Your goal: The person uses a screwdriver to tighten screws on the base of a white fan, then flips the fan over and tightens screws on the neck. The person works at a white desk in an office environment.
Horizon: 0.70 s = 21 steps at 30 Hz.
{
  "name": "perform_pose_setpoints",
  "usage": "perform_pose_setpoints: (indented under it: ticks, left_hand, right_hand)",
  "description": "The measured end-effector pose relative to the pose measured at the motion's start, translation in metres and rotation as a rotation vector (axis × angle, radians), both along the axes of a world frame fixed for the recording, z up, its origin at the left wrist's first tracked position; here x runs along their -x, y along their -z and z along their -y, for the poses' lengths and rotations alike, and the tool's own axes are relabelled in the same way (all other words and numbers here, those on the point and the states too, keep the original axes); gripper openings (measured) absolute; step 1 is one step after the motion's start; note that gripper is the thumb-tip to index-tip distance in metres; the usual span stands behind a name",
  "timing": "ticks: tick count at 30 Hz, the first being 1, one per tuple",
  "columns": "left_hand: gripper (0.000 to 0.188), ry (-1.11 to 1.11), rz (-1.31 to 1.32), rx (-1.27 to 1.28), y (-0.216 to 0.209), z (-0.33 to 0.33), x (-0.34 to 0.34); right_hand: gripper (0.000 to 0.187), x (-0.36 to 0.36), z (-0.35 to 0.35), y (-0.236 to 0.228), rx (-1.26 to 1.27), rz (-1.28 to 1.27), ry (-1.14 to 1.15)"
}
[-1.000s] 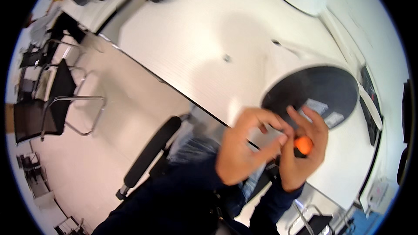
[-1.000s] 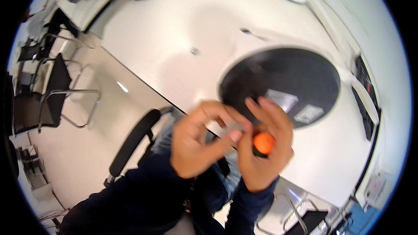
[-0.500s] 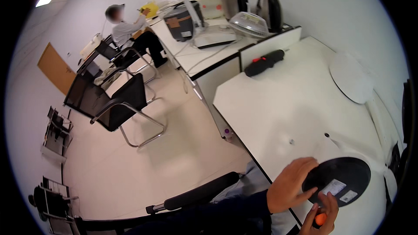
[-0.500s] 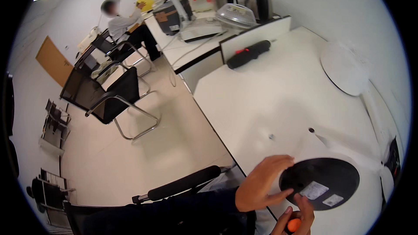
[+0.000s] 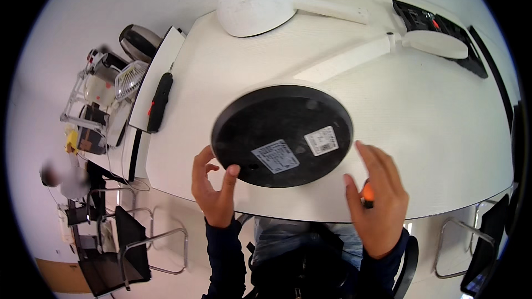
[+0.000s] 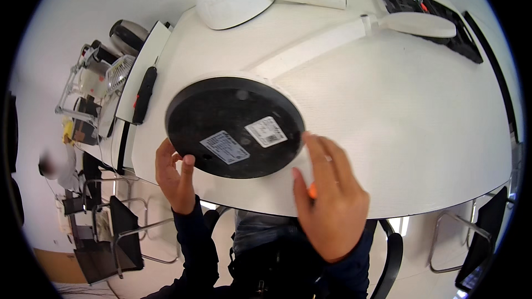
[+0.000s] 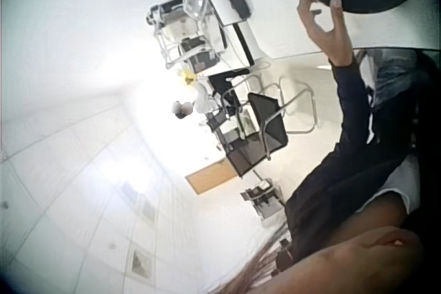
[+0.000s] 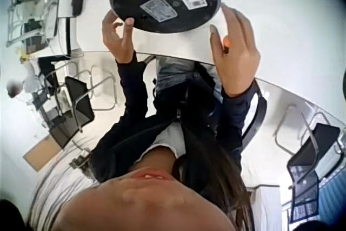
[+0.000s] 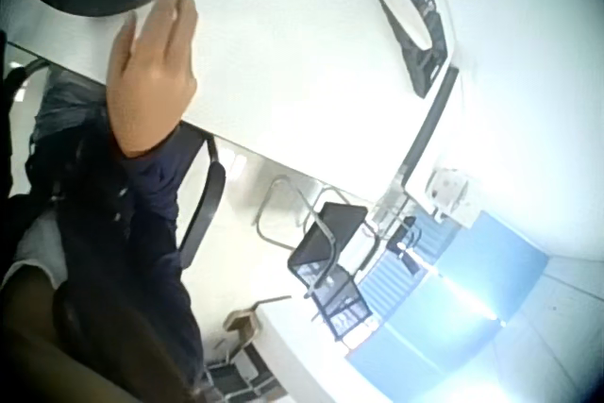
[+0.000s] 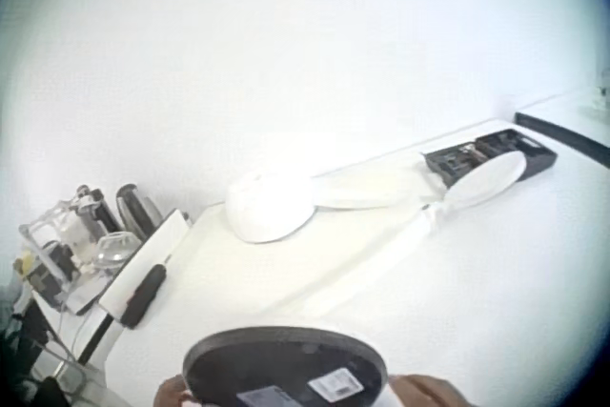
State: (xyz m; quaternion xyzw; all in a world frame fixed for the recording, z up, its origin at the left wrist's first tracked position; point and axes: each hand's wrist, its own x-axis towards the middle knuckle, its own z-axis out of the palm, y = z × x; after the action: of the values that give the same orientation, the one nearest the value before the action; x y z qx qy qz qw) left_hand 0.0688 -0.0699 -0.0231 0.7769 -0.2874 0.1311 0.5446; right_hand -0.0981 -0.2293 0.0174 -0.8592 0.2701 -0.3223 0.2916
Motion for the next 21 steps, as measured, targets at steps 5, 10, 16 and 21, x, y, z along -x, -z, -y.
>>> perform_pose_setpoints:
  ticks: [5,10,16,21]
  left_hand:
    - [0.039,-0.023,-0.01,-0.117,-0.013,-0.007,-0.019]
    - [0.042,-0.248,0.369,-0.369,-0.037,0.01,-0.009]
    - [0.037,-0.161,0.371,-0.257,-0.045,0.029,-0.001]
    - [0.037,-0.183,0.362,-0.259,-0.044,0.031,0.004]
  right_hand:
    - [0.047,-0.006,-0.006,0.01,0.054,0.027,-0.089]
    - [0.053,-0.015,0.002,0.013,0.041,-0.013,-0.07]
    - [0.064,-0.012,0.005,0.016,-0.036,-0.16,-0.142]
    - [0.067,-0.009,0.009,0.013,-0.121,-0.174,-0.189]
